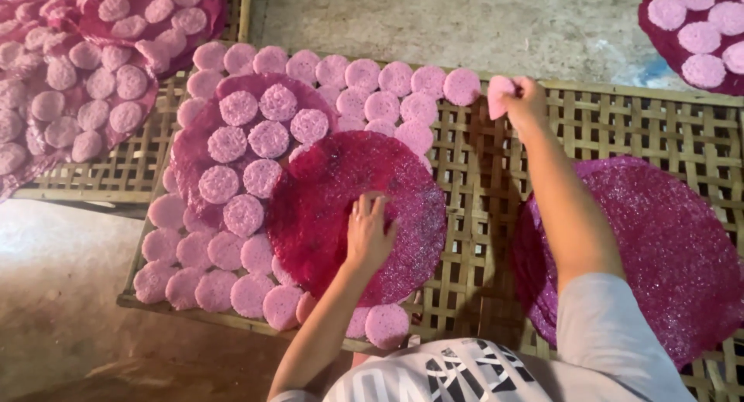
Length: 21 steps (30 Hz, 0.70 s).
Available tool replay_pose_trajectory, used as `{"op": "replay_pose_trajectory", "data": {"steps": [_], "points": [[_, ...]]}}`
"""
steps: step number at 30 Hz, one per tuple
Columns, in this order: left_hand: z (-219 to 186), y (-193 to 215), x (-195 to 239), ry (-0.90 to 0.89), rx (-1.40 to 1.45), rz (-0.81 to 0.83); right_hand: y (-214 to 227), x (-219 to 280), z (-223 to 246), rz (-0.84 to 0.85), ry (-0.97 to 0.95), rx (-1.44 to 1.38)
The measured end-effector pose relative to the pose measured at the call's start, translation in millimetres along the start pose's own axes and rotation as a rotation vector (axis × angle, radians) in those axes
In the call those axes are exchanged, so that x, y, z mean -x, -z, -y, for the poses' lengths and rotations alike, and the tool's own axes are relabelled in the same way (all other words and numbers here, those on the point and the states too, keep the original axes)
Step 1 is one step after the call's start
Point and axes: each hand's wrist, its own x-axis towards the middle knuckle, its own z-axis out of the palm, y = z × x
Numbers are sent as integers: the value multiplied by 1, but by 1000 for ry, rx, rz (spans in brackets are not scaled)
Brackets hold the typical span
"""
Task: The person arranges pink circular discs onto a woven bamboo tray, transferring them from a red mesh tray. The person places the discs in neat rows, filling the tray systematically.
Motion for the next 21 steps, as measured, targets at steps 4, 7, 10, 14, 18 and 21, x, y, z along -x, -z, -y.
{"op": "replay_pose_trajectory", "data": {"steps": [4, 7, 10, 14, 18, 21], "points": [[-17, -5, 13, -113, -6, 16, 2, -27, -28, -71, 4, 51], [-22, -3, 26, -97, 33, 36, -9, -30, -46, -217, 238, 330], [-23, 6, 35, -53, 56, 58, -16, -36, -48, -283, 383, 545], [-24, 10, 44, -69, 84, 19, -11, -28, -23, -300, 383, 715], [-25, 6, 52, -66, 114, 27, -28, 22, 19, -438, 736, 836], [-27, 3, 59, -106, 129, 35, -66, 89, 45, 152, 315, 367]]}}
